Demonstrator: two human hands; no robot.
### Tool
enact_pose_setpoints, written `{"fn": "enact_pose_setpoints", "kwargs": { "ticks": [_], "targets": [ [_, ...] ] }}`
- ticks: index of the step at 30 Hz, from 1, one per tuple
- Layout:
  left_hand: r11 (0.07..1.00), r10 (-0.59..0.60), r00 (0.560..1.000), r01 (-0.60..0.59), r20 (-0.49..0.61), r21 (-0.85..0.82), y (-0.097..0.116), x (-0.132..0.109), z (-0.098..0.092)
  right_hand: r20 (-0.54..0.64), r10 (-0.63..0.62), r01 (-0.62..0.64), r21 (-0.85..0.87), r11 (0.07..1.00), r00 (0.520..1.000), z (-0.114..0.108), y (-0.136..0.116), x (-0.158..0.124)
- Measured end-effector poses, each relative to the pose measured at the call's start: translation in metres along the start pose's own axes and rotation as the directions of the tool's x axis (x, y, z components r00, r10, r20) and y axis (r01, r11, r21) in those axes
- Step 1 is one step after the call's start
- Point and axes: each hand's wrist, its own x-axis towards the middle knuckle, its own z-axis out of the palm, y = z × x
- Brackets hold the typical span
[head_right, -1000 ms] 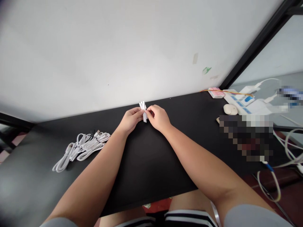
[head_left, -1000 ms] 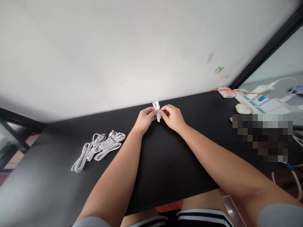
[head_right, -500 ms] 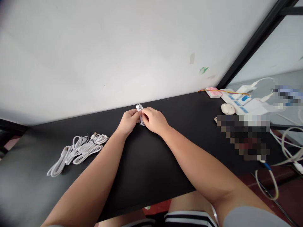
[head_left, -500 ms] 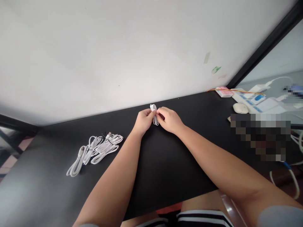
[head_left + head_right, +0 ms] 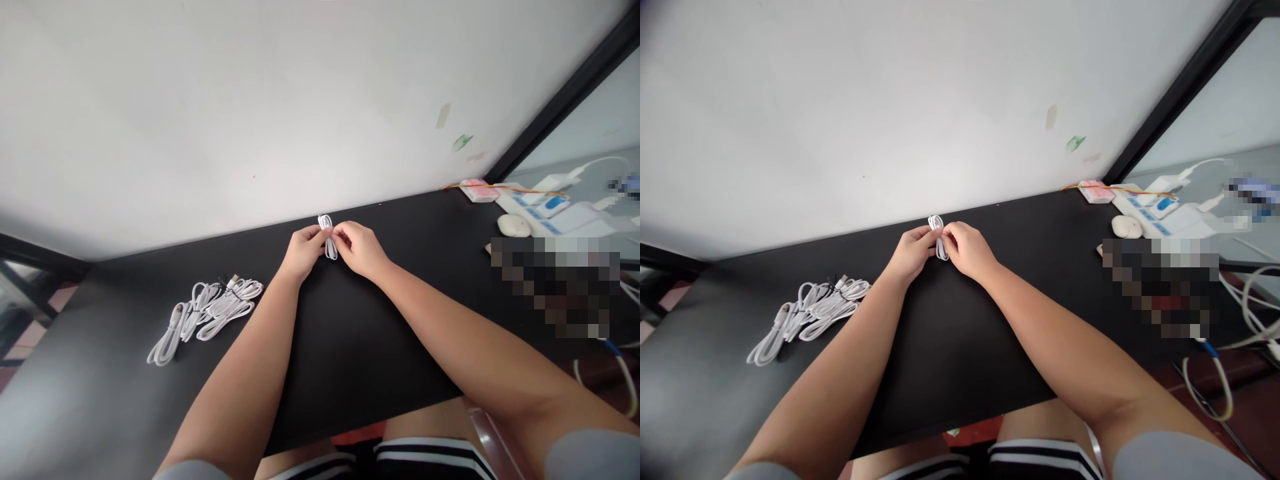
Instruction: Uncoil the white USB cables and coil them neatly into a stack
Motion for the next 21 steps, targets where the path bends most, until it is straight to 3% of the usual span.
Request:
{"fn": "enact_pose_setpoints", "kwargs": {
  "ticks": [11, 21],
  "targets": [
    [1.000, -0.001, 1.000, 0.001, 0.000, -0.016, -0.0021, 0.0016, -0.0015, -0.011, 0.131, -0.129, 0.119, 0.985, 0.991, 0.0026, 0.0041, -0.0023],
    [0.998, 0.003, 0.999, -0.005, -0.042, -0.064, -0.0054, 0.0042, -0.0036, -0.001, 0.088, -0.087, 0.096, 0.991, 0.996, -0.0018, 0.0064, -0.0004]
  ]
}}
